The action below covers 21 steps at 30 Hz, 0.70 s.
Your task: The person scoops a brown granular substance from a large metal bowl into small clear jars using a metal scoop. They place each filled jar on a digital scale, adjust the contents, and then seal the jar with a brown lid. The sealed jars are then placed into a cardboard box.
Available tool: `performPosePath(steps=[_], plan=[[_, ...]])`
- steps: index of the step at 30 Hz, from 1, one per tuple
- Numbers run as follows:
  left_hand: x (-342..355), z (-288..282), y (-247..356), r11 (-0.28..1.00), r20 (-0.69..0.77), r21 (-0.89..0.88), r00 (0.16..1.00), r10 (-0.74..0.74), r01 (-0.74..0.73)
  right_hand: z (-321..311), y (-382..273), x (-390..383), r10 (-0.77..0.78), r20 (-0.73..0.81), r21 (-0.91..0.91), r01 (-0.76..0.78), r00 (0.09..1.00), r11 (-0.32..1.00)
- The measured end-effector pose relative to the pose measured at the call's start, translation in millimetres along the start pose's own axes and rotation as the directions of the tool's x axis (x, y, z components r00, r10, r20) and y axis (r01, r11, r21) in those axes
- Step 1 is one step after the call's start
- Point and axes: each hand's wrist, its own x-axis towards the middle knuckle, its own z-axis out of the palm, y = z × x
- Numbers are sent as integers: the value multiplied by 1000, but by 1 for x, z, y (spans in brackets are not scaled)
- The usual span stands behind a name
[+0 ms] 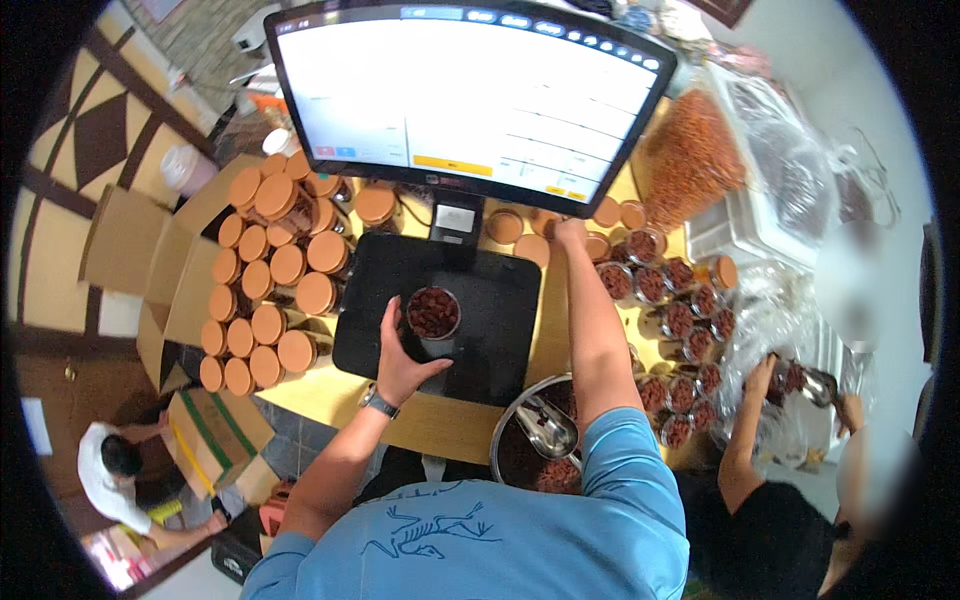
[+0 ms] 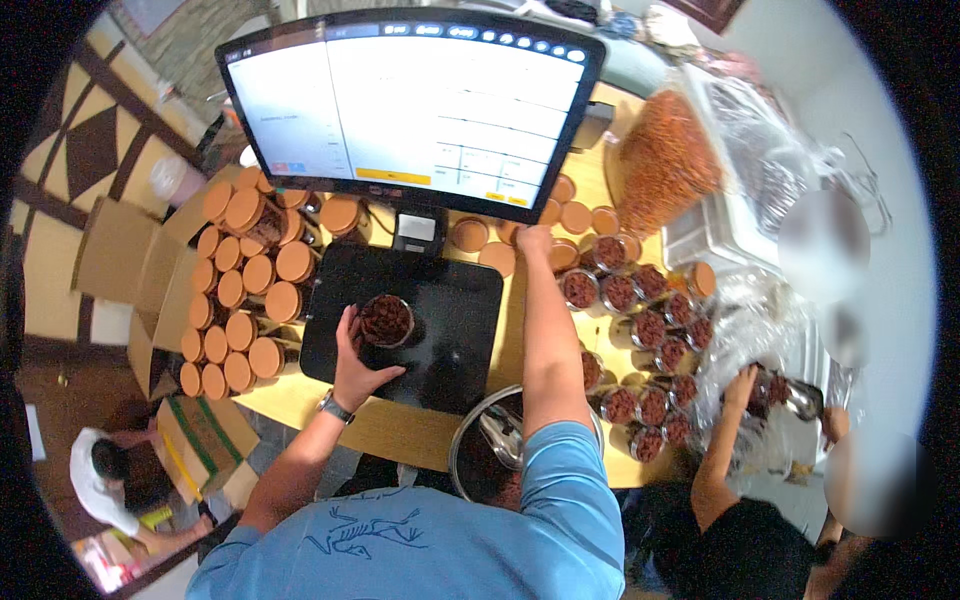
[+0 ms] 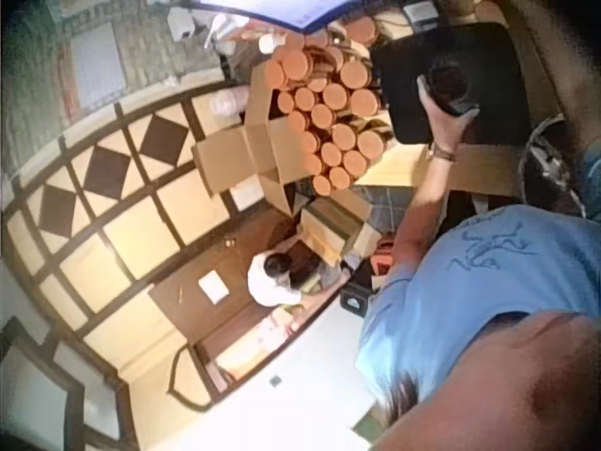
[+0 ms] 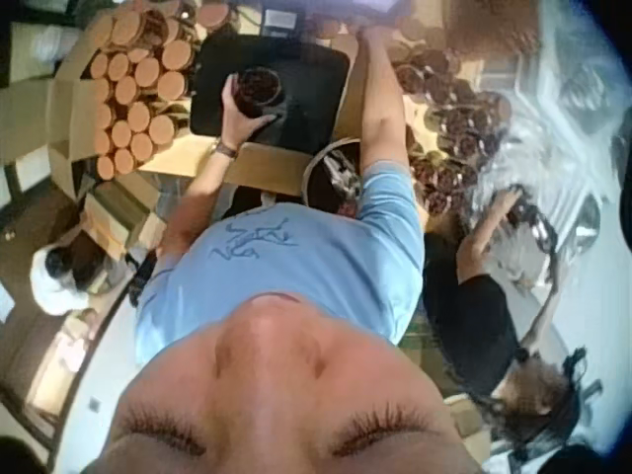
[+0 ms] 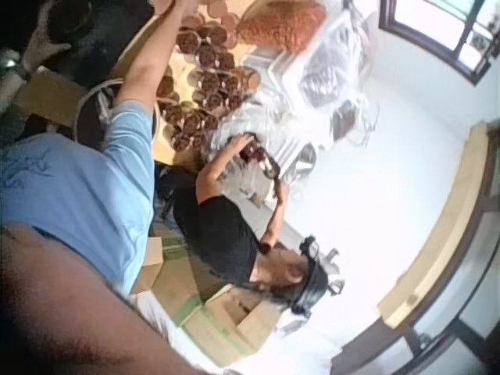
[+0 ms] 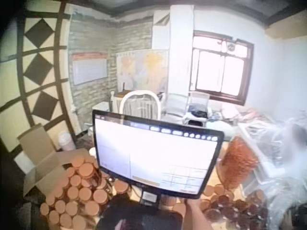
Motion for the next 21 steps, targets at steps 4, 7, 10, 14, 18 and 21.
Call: performPosePath(steps=[4, 7, 10, 14, 18, 21], plan=[[14, 21, 2, 999, -60, 19, 998, 37, -35, 16, -13, -1, 40, -82, 147, -28, 996, 989], [21, 36, 0, 1000, -142, -6, 990, 23, -24, 6, -17, -2, 57, 80, 111, -66, 995, 992], [24, 47, -5, 999, -237, 34, 970, 45, -38, 8, -2, 9, -46, 22, 211, 40, 999, 977], [25, 47, 2, 994, -282, 110, 959, 14, 18, -19, -27, -16, 73, -177, 326, -12, 982, 945], [25, 34, 12, 997, -234, 66, 972, 40, -25, -33, -15, -17, -5, -309, 322, 110, 951, 940], [4, 13, 22, 998, -203, -1, 977, 65, -66, -65, -17, -83, -20, -148, 642, 112, 989, 758]])
